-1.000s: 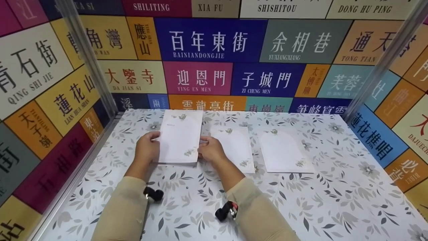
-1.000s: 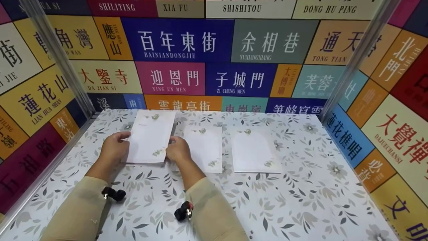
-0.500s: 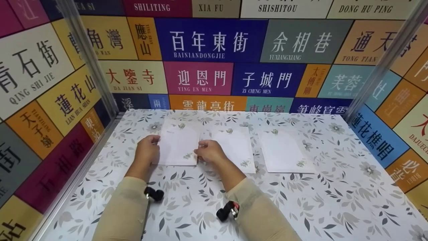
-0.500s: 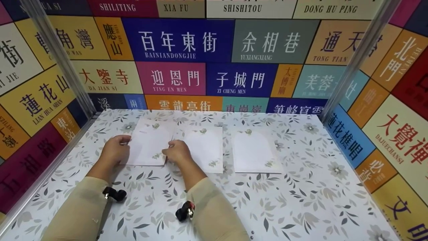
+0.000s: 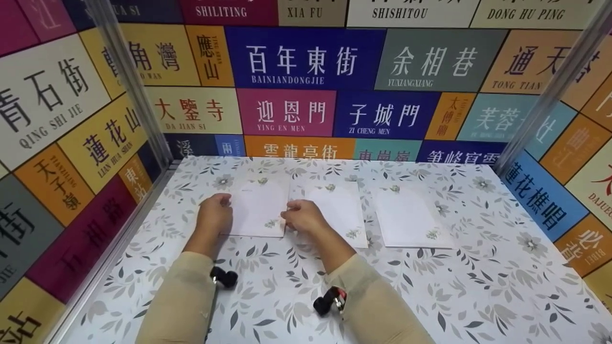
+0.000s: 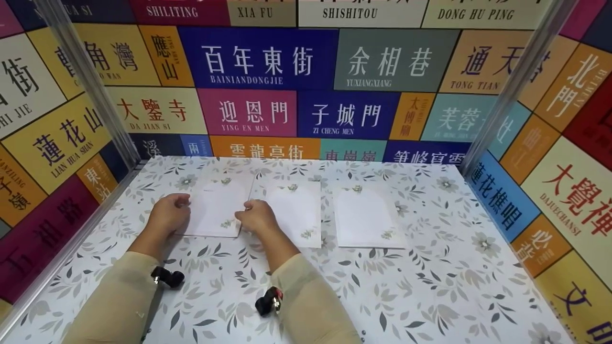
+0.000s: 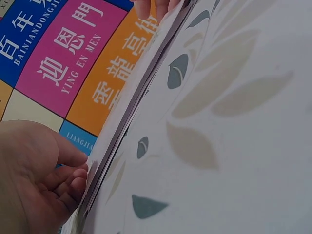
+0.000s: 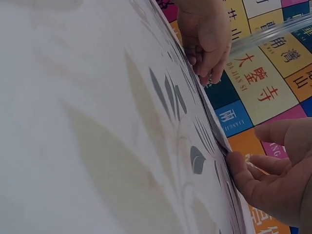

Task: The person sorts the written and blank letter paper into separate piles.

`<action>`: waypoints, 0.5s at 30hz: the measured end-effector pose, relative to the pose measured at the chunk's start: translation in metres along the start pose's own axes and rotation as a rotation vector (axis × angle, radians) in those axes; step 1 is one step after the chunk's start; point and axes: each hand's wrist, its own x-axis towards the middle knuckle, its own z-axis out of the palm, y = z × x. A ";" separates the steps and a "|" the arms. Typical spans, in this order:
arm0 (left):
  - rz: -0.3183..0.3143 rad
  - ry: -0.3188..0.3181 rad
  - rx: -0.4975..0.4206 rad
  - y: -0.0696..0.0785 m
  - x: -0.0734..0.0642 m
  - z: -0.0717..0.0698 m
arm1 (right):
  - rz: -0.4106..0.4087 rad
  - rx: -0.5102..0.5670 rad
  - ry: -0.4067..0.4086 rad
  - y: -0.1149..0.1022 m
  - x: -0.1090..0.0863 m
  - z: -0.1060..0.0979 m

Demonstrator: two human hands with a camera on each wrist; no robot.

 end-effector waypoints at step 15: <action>0.099 -0.007 -0.148 0.024 -0.010 0.033 | -0.101 0.130 0.016 0.011 -0.005 -0.034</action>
